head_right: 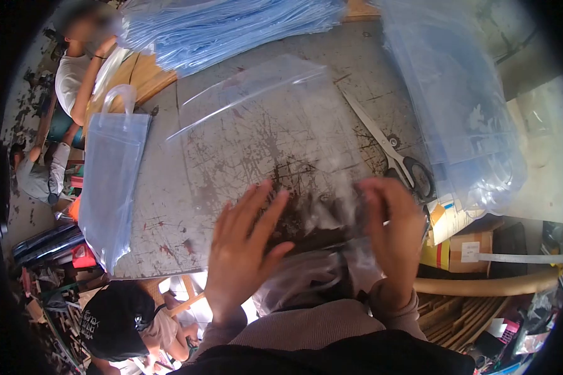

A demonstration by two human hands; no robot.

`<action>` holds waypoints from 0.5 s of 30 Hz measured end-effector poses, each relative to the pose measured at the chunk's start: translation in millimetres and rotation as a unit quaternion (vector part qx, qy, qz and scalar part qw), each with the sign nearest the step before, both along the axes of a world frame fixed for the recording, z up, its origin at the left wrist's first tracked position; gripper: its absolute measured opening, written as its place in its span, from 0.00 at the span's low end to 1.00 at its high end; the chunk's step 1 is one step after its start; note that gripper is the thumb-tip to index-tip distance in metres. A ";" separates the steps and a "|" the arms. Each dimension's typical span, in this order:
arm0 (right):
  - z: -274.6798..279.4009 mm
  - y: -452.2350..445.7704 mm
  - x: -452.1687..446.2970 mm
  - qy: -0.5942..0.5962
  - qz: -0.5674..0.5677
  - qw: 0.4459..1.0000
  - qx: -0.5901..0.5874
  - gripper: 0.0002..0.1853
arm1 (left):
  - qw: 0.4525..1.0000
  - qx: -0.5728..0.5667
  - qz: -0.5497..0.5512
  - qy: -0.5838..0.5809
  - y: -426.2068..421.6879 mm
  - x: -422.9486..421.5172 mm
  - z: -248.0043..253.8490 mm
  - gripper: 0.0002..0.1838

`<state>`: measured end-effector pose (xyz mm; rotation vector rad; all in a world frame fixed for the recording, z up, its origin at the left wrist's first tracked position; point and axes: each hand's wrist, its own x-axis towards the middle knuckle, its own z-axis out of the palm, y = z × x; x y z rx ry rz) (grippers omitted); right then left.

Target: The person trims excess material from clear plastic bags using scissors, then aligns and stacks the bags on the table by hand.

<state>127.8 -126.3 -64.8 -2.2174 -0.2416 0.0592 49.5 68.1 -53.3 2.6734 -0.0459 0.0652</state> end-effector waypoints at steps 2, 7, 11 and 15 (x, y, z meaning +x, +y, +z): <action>3.8 -10.7 12.0 -0.032 -0.098 0.995 -0.010 0.06 | 0.999 0.048 0.002 0.005 14.9 -13.7 -4.2 0.35; 7.9 -26.4 27.5 -0.117 -0.084 0.976 -0.163 0.10 | 0.964 0.174 0.201 -0.025 47.4 -27.4 -25.8 0.29; 17.7 3.3 12.2 -0.296 -0.054 0.930 -0.211 0.19 | 0.967 0.147 0.205 -0.034 47.2 -23.8 -25.6 0.23; 6.8 38.0 -19.7 -0.026 0.261 0.965 0.022 0.26 | 0.977 0.004 0.200 -0.069 54.7 -17.6 -28.0 0.15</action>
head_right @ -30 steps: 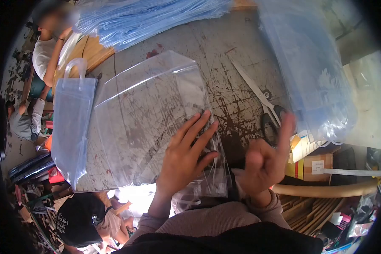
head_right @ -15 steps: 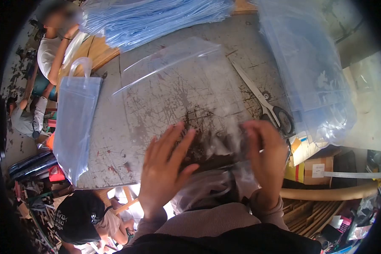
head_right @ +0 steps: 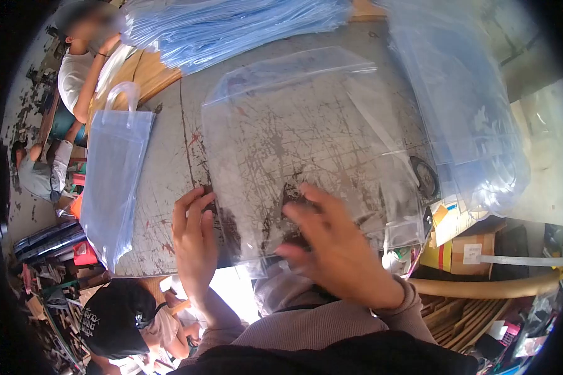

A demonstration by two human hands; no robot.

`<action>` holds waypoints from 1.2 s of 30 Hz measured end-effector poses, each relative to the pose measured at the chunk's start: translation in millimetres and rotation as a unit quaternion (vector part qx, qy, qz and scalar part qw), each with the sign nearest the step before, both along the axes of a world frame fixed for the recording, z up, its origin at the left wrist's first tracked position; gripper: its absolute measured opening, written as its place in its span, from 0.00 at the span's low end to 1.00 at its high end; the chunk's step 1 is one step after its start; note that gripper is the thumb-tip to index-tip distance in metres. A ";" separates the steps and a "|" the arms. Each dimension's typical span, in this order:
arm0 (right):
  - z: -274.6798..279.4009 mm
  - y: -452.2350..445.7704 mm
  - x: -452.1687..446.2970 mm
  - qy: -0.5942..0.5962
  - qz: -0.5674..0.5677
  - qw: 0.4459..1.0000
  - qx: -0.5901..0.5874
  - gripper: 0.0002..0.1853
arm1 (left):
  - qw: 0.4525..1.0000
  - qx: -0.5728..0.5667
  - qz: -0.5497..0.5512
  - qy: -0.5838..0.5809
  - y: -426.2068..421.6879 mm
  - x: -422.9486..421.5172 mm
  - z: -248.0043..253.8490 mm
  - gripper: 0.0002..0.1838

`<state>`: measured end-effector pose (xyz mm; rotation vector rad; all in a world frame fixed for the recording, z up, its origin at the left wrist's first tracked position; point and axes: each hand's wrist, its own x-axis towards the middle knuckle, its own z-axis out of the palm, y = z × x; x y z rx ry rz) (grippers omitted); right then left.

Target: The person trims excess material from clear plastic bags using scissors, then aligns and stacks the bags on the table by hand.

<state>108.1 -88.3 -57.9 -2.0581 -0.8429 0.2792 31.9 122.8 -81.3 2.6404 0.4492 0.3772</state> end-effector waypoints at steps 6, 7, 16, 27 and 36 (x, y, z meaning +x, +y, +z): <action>-16.1 21.0 -17.1 -0.034 0.039 0.998 0.025 0.25 | 0.936 -0.347 -0.042 -0.025 -6.6 -4.9 8.3 0.12; -14.3 20.5 -15.5 -0.027 0.049 0.998 0.039 0.23 | 0.881 -0.468 -0.061 -0.012 -11.7 -5.0 10.3 0.13; -20.3 27.6 -13.5 0.212 -0.016 0.957 0.199 0.15 | 0.810 -0.574 -0.109 -0.050 -43.7 7.6 0.2 0.20; -35.2 15.3 12.5 0.387 0.032 0.887 0.248 0.23 | 0.930 -0.334 -0.085 -0.130 -40.8 22.2 -3.6 0.27; -42.1 9.3 17.2 0.509 -0.032 0.767 0.389 0.13 | 0.948 -0.256 -0.027 -0.188 -41.4 14.8 -7.6 0.26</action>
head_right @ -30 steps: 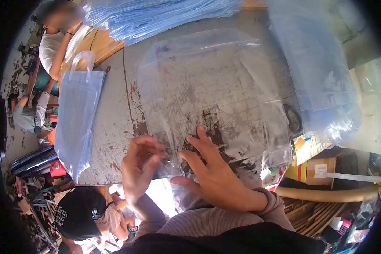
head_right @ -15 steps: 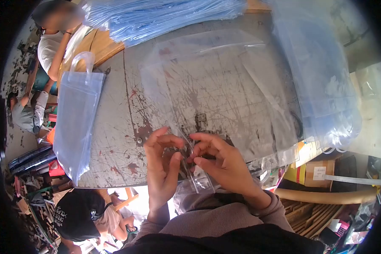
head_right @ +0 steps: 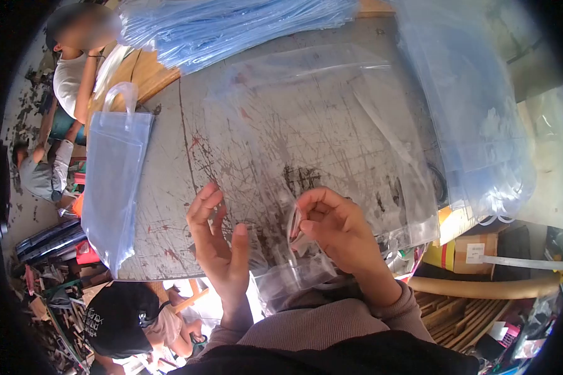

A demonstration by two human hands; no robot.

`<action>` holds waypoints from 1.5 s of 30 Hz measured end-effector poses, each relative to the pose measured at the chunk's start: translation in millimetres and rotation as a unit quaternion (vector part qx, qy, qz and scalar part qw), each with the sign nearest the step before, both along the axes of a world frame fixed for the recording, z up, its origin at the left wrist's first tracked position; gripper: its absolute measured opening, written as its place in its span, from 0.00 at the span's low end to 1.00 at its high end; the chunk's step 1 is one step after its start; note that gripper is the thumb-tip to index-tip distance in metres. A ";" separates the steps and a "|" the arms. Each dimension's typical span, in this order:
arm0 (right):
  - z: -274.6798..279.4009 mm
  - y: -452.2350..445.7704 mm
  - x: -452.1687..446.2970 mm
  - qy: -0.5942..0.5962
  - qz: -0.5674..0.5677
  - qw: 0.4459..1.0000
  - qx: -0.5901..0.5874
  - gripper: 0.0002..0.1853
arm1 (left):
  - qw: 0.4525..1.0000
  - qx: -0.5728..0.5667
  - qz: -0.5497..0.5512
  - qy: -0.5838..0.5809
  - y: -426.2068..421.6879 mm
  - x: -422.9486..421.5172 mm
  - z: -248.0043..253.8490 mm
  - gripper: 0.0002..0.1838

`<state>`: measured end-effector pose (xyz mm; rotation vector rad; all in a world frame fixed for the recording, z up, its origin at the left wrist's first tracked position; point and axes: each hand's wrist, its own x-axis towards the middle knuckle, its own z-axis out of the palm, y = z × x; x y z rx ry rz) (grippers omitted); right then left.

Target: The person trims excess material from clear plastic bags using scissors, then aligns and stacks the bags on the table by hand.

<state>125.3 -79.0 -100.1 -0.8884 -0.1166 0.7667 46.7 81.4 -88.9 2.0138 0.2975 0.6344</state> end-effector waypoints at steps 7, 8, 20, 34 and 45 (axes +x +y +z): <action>-2.4 -2.4 4.0 0.033 -0.005 0.998 0.047 0.08 | 0.904 -0.414 -0.102 0.024 5.1 -6.7 7.1 0.33; -3.4 -2.9 3.4 0.034 -0.009 0.998 0.046 0.07 | 0.904 -0.414 -0.100 0.024 3.6 -6.8 8.3 0.33; -6.5 -5.2 3.0 0.058 -0.008 0.995 0.077 0.08 | 0.918 -0.379 -0.119 0.008 -3.1 -3.5 17.5 0.34; -3.7 -5.4 3.7 0.048 -0.015 0.996 0.074 0.07 | 0.905 -0.419 -0.077 -0.004 -3.1 -2.3 12.8 0.15; -5.3 -5.8 1.4 0.039 -0.002 0.997 0.064 0.07 | 0.904 -0.420 -0.075 -0.005 3.9 -5.2 -1.6 0.14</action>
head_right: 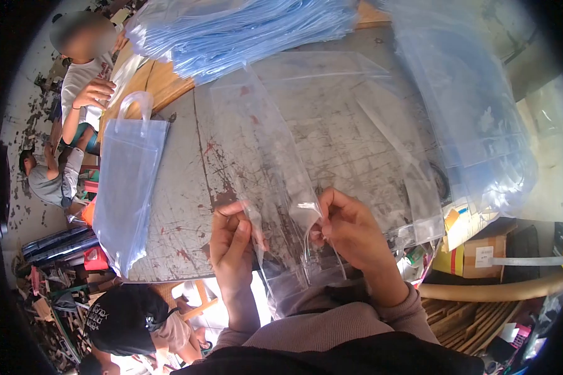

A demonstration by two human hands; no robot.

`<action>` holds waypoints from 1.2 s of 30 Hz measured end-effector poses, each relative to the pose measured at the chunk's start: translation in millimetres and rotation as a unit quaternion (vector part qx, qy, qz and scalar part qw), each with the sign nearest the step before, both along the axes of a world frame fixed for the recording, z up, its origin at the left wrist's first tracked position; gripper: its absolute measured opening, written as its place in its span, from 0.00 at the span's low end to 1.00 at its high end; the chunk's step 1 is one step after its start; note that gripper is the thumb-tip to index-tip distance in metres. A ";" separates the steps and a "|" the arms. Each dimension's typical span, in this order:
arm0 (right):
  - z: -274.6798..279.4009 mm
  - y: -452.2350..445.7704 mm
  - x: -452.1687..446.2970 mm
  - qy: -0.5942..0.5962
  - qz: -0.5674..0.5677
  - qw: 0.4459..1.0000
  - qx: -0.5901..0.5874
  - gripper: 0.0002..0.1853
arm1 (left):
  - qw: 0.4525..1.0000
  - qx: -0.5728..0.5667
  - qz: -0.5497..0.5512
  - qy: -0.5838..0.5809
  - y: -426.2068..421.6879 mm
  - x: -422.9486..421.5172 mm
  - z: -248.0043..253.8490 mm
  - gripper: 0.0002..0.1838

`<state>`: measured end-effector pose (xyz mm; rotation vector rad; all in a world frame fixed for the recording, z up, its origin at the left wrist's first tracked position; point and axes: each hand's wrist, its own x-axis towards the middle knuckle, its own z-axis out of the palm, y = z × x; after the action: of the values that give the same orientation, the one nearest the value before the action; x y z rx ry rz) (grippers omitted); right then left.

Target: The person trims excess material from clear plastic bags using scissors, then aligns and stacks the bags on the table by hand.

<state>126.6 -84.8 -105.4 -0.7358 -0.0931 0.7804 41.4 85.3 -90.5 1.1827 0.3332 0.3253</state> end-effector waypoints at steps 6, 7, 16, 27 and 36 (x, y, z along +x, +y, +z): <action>-3.3 -6.8 -2.0 -0.129 0.090 0.986 -0.045 0.09 | 0.981 0.192 -0.023 0.017 16.6 6.9 12.9 0.20; 2.1 -7.1 -2.9 -0.154 0.122 0.980 -0.032 0.09 | 0.958 0.282 -0.027 0.036 21.9 10.4 19.6 0.23; -12.0 -10.5 -3.8 -0.231 0.235 0.941 0.074 0.06 | 0.982 0.188 -0.032 0.013 66.0 41.6 48.3 0.21; -18.9 -13.5 -2.6 -0.136 0.198 0.950 0.198 0.06 | 0.986 0.161 -0.021 -0.038 58.9 39.2 50.5 0.11; -21.4 -16.0 -2.1 -0.116 0.215 0.945 0.216 0.05 | 0.989 0.141 -0.026 -0.042 58.2 37.8 53.6 0.11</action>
<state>124.6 -100.8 -126.8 -0.3848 -0.6363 1.0401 79.2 143.5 -36.9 1.4490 0.1855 0.3851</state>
